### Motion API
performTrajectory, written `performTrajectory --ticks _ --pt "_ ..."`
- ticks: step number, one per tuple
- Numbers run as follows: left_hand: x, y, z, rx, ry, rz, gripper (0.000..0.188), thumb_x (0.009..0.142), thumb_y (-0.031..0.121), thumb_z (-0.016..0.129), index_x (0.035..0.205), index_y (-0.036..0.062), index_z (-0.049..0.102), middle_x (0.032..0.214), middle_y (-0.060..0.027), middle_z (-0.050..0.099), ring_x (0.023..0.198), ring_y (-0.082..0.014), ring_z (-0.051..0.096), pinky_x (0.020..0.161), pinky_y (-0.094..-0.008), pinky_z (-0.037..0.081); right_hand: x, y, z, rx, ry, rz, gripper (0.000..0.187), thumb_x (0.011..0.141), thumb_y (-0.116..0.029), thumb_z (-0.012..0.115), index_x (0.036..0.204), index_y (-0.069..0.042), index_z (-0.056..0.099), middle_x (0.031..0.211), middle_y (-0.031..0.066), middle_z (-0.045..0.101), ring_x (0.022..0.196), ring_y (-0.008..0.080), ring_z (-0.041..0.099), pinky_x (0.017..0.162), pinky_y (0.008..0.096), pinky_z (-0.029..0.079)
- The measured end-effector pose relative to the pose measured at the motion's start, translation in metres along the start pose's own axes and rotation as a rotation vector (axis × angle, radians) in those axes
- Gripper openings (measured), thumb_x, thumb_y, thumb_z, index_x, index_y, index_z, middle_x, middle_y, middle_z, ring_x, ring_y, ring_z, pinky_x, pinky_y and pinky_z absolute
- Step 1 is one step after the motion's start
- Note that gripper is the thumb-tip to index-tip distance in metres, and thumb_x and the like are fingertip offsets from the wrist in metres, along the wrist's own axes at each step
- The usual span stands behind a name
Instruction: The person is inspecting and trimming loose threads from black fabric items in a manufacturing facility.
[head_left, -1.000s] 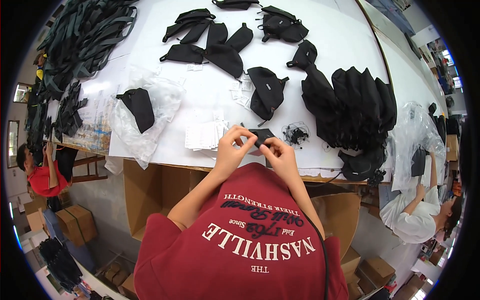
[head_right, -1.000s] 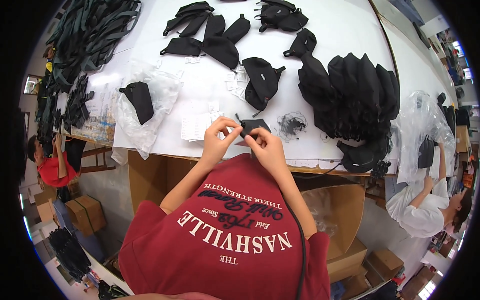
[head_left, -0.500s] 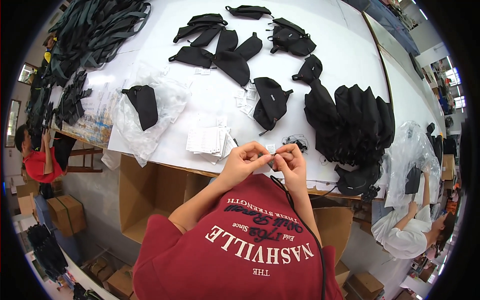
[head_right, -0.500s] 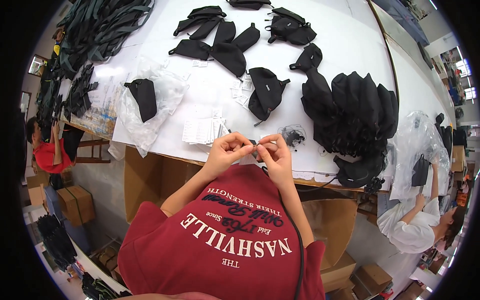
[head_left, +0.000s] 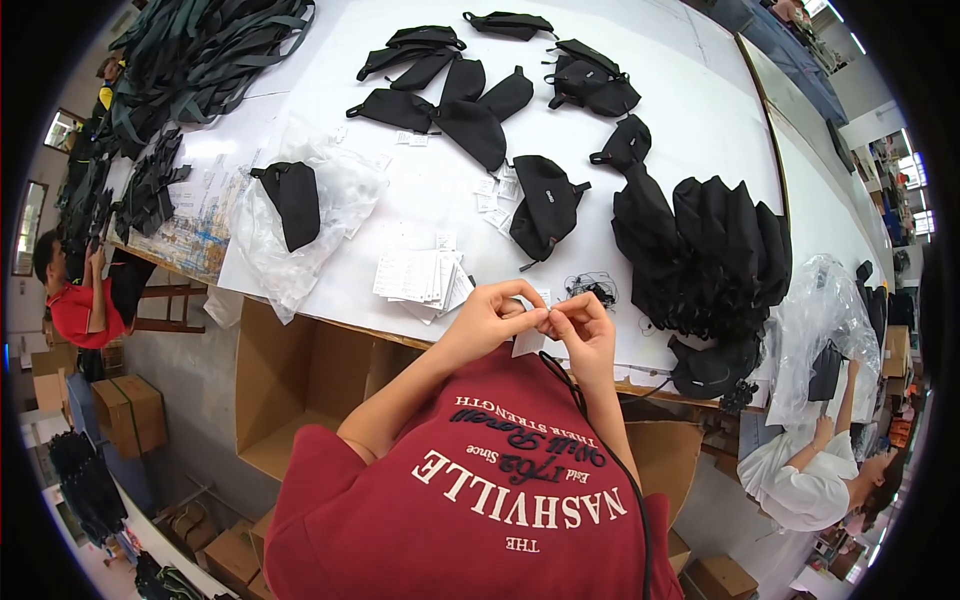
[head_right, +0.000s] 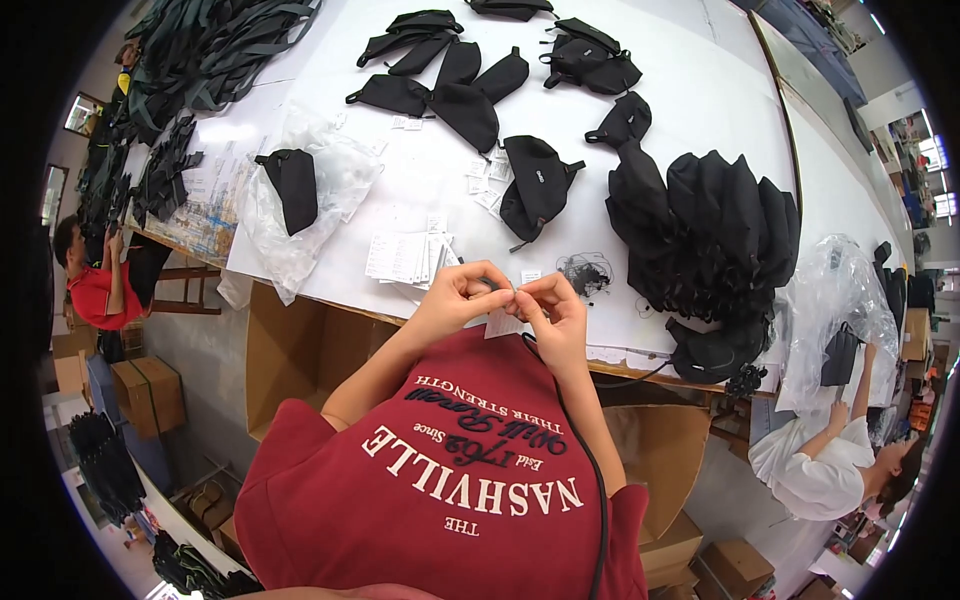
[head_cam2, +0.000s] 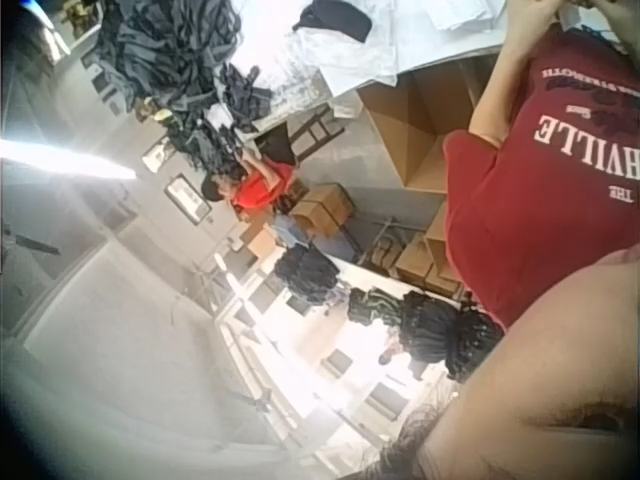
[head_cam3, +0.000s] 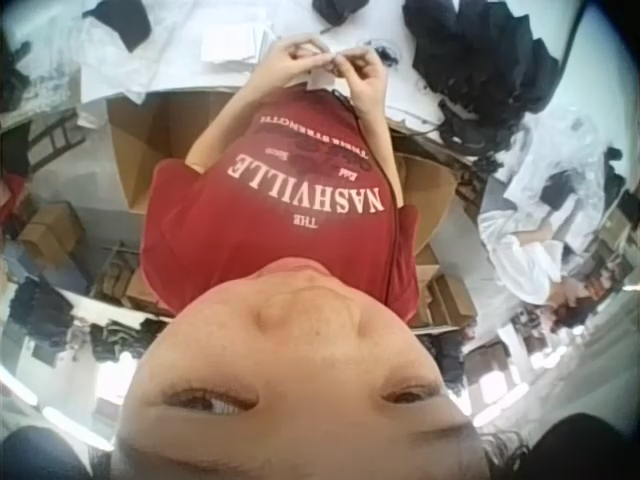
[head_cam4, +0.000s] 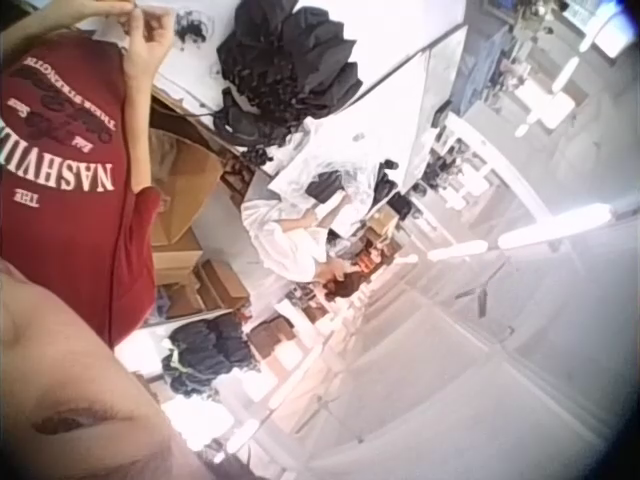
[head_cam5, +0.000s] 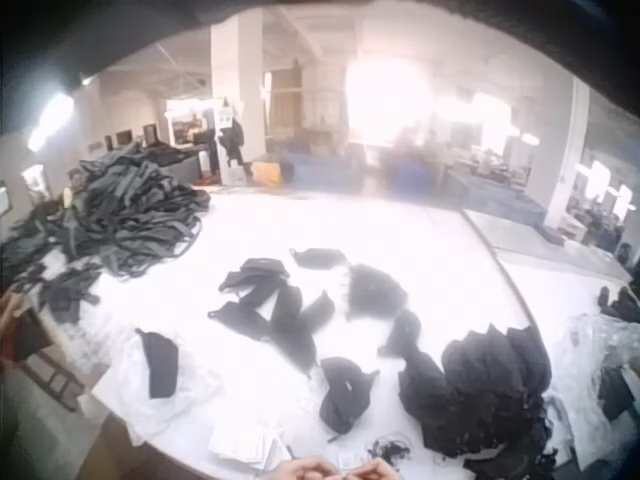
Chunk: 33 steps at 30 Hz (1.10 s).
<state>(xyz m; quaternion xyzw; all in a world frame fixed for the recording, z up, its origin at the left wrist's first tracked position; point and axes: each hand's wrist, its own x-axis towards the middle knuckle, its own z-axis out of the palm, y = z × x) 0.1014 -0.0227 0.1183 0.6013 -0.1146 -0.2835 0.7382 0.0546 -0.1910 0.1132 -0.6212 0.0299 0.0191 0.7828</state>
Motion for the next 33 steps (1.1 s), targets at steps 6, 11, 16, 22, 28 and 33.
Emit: performTrajectory --ticks 6,11,16,22,28,33 --pt "0.001 0.011 -0.002 0.079 -0.006 -0.006 0.012 0.084 0.009 0.064 0.092 0.0025 0.058 0.053 0.0096 0.041 0.048 0.0021 0.028 0.047 -0.0190 0.019 0.003 -0.005 -0.009 0.108 -0.085 0.119 0.008 0.089 -0.006 0.058 0.086 -0.002 0.052 0.076 0.0073 0.063 0.069 0.0103 0.060 0.061 0.0200 0.046" --pt "0.010 -0.007 -0.022 0.064 -0.198 -0.019 0.017 0.084 0.010 0.065 0.097 0.0046 0.056 0.055 0.0090 0.037 0.051 0.0002 0.031 0.049 -0.0201 0.022 0.005 -0.008 -0.012 0.120 -0.271 0.191 0.009 0.088 -0.007 0.059 0.085 -0.002 0.052 0.074 0.0076 0.063 0.067 0.0109 0.060 0.061 0.0204 0.046" --pt "0.021 -0.037 -0.025 0.215 -0.090 0.132 0.019 0.088 0.017 0.060 0.101 0.0036 0.054 0.073 -0.0006 0.053 0.073 -0.0075 0.052 0.067 -0.0217 0.042 0.008 -0.011 -0.017 0.131 -0.284 0.207 0.011 0.087 -0.008 0.061 0.087 -0.004 0.050 0.073 0.0078 0.062 0.066 0.0124 0.061 0.061 0.0213 0.045" --pt "0.017 -0.081 -0.036 0.340 -0.331 -0.017 0.023 0.088 0.023 0.060 0.101 0.0044 0.059 0.101 -0.0068 0.058 0.096 -0.0169 0.055 0.087 -0.0287 0.043 0.004 0.003 -0.024 0.289 -0.134 0.149 0.008 0.089 -0.008 0.057 0.088 -0.005 0.050 0.073 0.0086 0.062 0.069 0.0127 0.059 0.066 0.0222 0.044" --pt "0.024 -0.131 -0.052 0.775 0.005 0.107 0.021 0.078 0.018 0.068 0.095 0.0067 0.062 0.091 -0.0083 0.057 0.085 -0.0205 0.055 0.073 -0.0331 0.044 0.001 0.016 -0.026 0.453 -0.012 0.130 0.007 0.091 -0.009 0.054 0.093 -0.006 0.049 0.076 0.0104 0.060 0.065 0.0132 0.054 0.064 0.0230 0.044" --pt "0.032 -0.102 -0.031 0.655 0.255 -0.141 0.020 0.076 0.013 0.069 0.090 0.0024 0.060 0.078 -0.0107 0.058 0.074 -0.0240 0.058 0.063 -0.0334 0.045 -0.001 0.022 -0.020 0.432 0.110 0.108 0.007 0.091 -0.011 0.054 0.092 -0.008 0.048 0.076 0.0083 0.059 0.064 0.0122 0.052 0.062 0.0223 0.041"
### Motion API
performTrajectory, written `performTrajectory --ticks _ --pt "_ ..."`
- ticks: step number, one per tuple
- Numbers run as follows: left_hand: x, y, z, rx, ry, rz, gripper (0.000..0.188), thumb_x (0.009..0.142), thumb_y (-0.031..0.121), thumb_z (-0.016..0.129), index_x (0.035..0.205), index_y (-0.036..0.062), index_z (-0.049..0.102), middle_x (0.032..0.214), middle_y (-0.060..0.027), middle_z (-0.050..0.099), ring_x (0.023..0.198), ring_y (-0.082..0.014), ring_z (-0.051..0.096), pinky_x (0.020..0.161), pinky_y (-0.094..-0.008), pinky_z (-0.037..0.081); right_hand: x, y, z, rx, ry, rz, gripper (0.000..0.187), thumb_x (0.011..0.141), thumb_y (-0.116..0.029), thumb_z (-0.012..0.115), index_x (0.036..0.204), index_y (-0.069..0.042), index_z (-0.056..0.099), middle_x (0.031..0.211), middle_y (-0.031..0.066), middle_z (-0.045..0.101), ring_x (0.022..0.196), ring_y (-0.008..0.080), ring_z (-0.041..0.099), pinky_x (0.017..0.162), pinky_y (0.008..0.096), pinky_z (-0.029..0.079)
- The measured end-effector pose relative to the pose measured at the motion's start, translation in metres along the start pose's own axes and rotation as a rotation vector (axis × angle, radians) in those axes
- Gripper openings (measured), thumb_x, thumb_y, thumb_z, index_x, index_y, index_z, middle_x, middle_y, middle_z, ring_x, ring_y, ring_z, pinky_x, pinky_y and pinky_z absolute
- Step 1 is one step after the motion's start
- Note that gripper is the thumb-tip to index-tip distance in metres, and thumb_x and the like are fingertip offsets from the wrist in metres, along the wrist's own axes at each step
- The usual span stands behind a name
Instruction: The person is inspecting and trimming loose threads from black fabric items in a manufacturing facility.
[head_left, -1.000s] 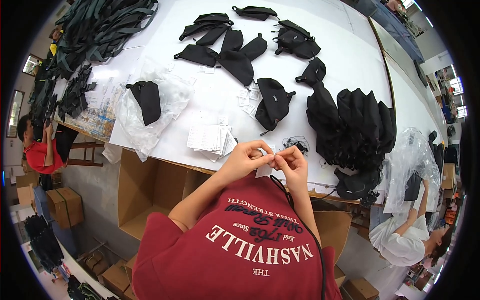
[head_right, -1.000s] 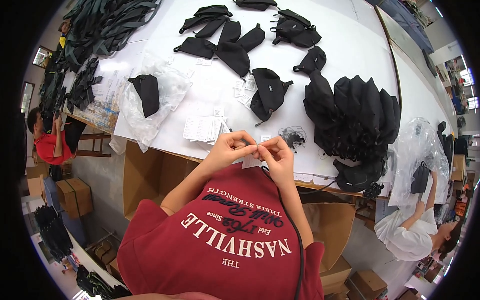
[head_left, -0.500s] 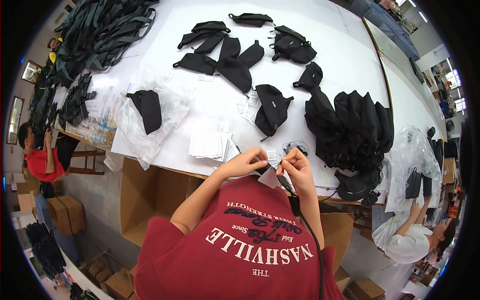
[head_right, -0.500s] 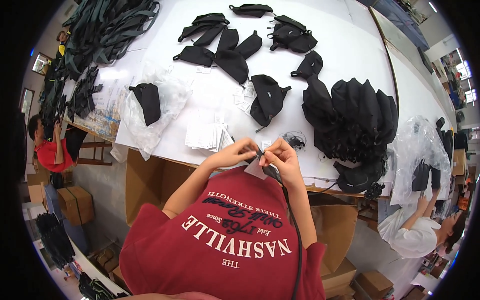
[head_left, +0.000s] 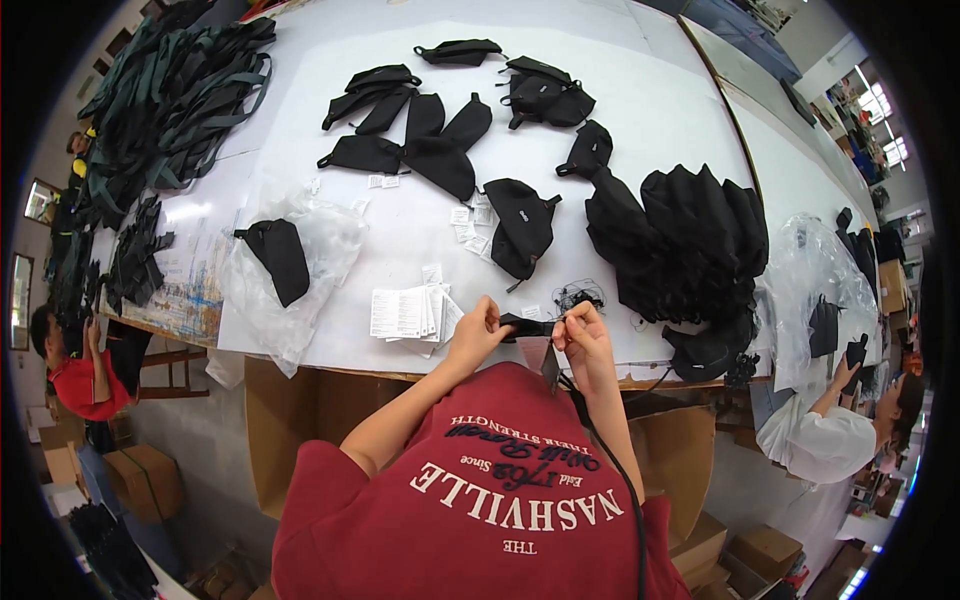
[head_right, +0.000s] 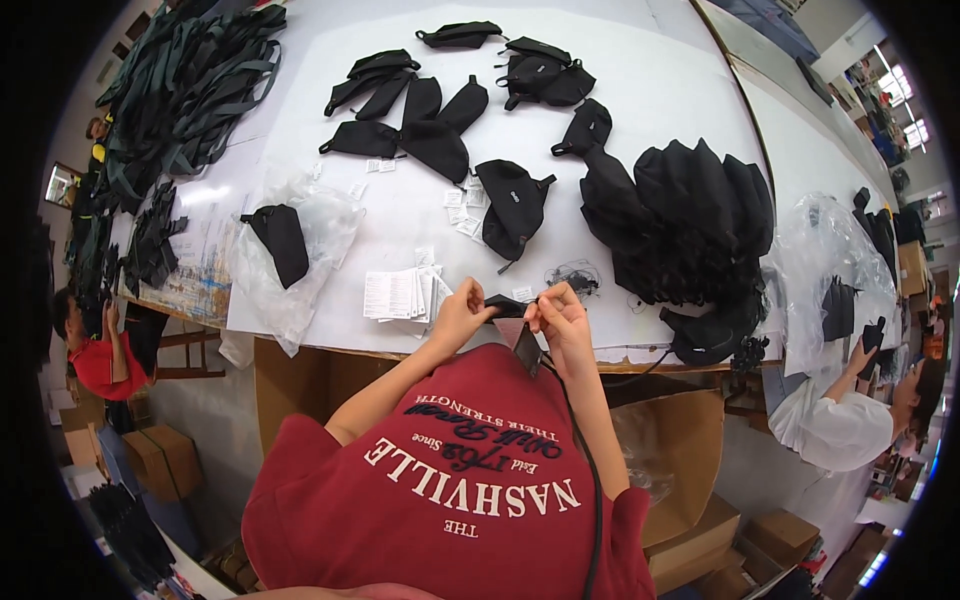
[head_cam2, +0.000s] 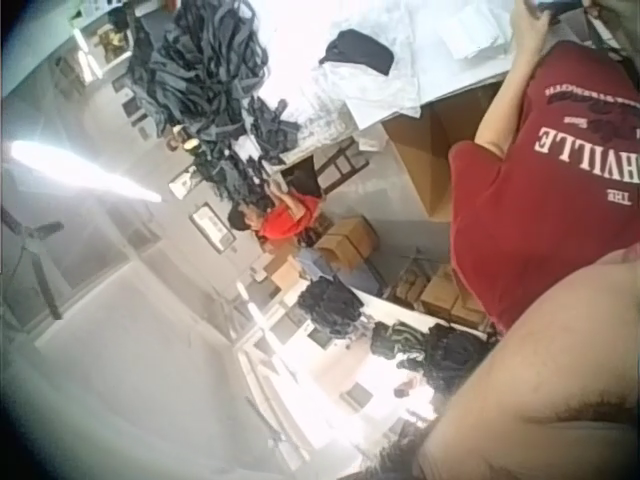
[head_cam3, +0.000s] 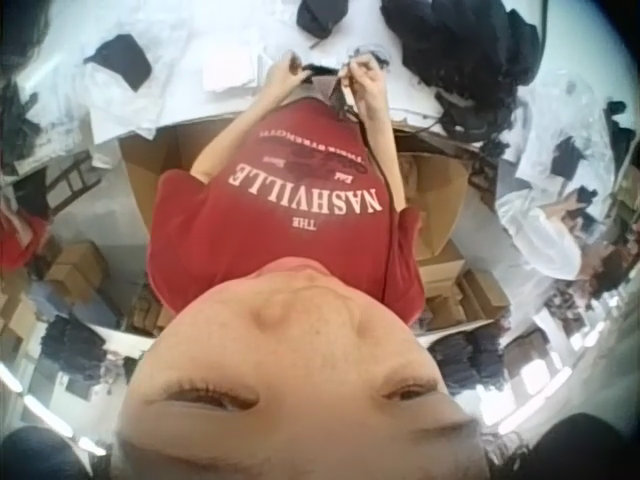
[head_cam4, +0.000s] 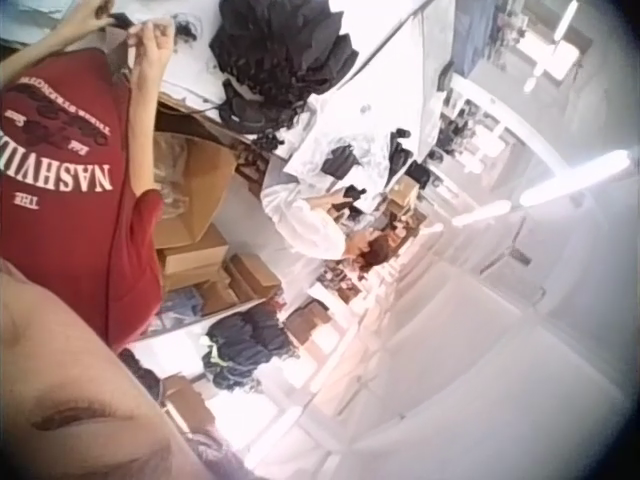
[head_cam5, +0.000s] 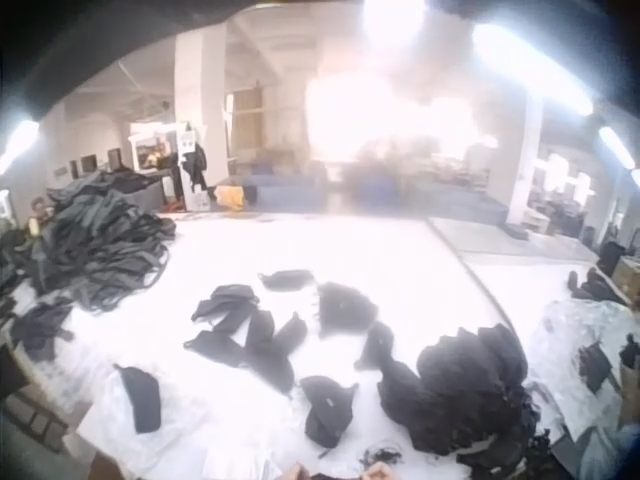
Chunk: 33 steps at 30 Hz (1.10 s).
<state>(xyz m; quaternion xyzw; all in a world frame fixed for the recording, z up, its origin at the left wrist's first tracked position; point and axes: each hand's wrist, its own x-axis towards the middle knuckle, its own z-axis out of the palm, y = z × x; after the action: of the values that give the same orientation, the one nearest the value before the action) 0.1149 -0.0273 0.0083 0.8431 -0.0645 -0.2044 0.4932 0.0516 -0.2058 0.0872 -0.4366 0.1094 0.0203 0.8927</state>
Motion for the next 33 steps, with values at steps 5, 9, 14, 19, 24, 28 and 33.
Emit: performTrajectory --ticks 5,9,14,19,24,28,33 --pt "0.001 -0.004 0.010 -0.084 -0.162 0.393 0.024 0.082 0.021 0.064 0.095 0.0020 0.060 0.090 -0.0120 0.061 0.085 -0.0278 0.057 0.077 -0.0338 0.045 0.002 0.004 -0.005 0.000 0.066 -0.025 0.006 0.091 -0.012 0.054 0.092 -0.008 0.049 0.077 0.0074 0.060 0.064 0.0104 0.051 0.060 0.0209 0.040" --pt "0.008 -0.003 0.011 0.043 -0.194 0.656 0.021 0.081 0.020 0.064 0.096 0.0053 0.062 0.095 -0.0088 0.061 0.091 -0.0276 0.055 0.082 -0.0351 0.044 0.006 -0.001 -0.013 -0.029 0.125 -0.054 0.006 0.092 -0.013 0.054 0.091 -0.008 0.050 0.077 0.0066 0.060 0.062 0.0087 0.050 0.060 0.0201 0.039" --pt "0.015 -0.014 0.020 0.004 -0.199 0.513 0.022 0.074 0.014 0.068 0.094 0.0065 0.062 0.089 -0.0098 0.061 0.086 -0.0287 0.056 0.077 -0.0365 0.045 0.006 -0.004 -0.011 -0.025 0.166 -0.087 0.007 0.091 -0.014 0.054 0.091 -0.009 0.050 0.076 0.0067 0.060 0.062 0.0092 0.050 0.060 0.0205 0.039" --pt "0.022 -0.017 0.023 0.058 -0.176 0.516 0.022 0.073 0.015 0.069 0.091 0.0042 0.060 0.082 -0.0126 0.062 0.081 -0.0301 0.058 0.073 -0.0378 0.046 0.001 -0.003 -0.019 0.046 0.243 -0.110 0.006 0.091 -0.013 0.054 0.093 -0.009 0.050 0.077 0.0067 0.059 0.063 0.0099 0.050 0.061 0.0206 0.040" --pt "0.021 -0.012 0.019 0.058 -0.120 0.637 0.021 0.074 0.014 0.068 0.090 0.0032 0.059 0.081 -0.0136 0.061 0.080 -0.0308 0.059 0.071 -0.0385 0.047 -0.004 0.002 -0.036 0.069 0.290 -0.122 0.006 0.091 -0.012 0.054 0.094 -0.009 0.051 0.077 0.0070 0.059 0.063 0.0100 0.050 0.061 0.0207 0.040" --pt "0.028 -0.023 0.025 0.064 -0.020 0.599 0.018 0.074 0.013 0.068 0.086 0.0028 0.059 0.079 -0.0145 0.061 0.075 -0.0322 0.060 0.066 -0.0387 0.047 0.000 0.008 -0.034 0.050 0.323 -0.114 0.005 0.091 -0.011 0.055 0.094 -0.009 0.051 0.077 0.0073 0.060 0.062 0.0097 0.049 0.060 0.0206 0.039" --pt "0.030 -0.018 0.026 0.018 -0.045 0.483 0.018 0.072 0.013 0.069 0.083 0.0036 0.059 0.074 -0.0150 0.061 0.069 -0.0331 0.060 0.061 -0.0379 0.046 -0.003 0.009 -0.030 -0.211 0.392 -0.056 0.004 0.091 -0.012 0.055 0.090 -0.009 0.051 0.075 0.0063 0.061 0.061 0.0082 0.051 0.060 0.0191 0.039"
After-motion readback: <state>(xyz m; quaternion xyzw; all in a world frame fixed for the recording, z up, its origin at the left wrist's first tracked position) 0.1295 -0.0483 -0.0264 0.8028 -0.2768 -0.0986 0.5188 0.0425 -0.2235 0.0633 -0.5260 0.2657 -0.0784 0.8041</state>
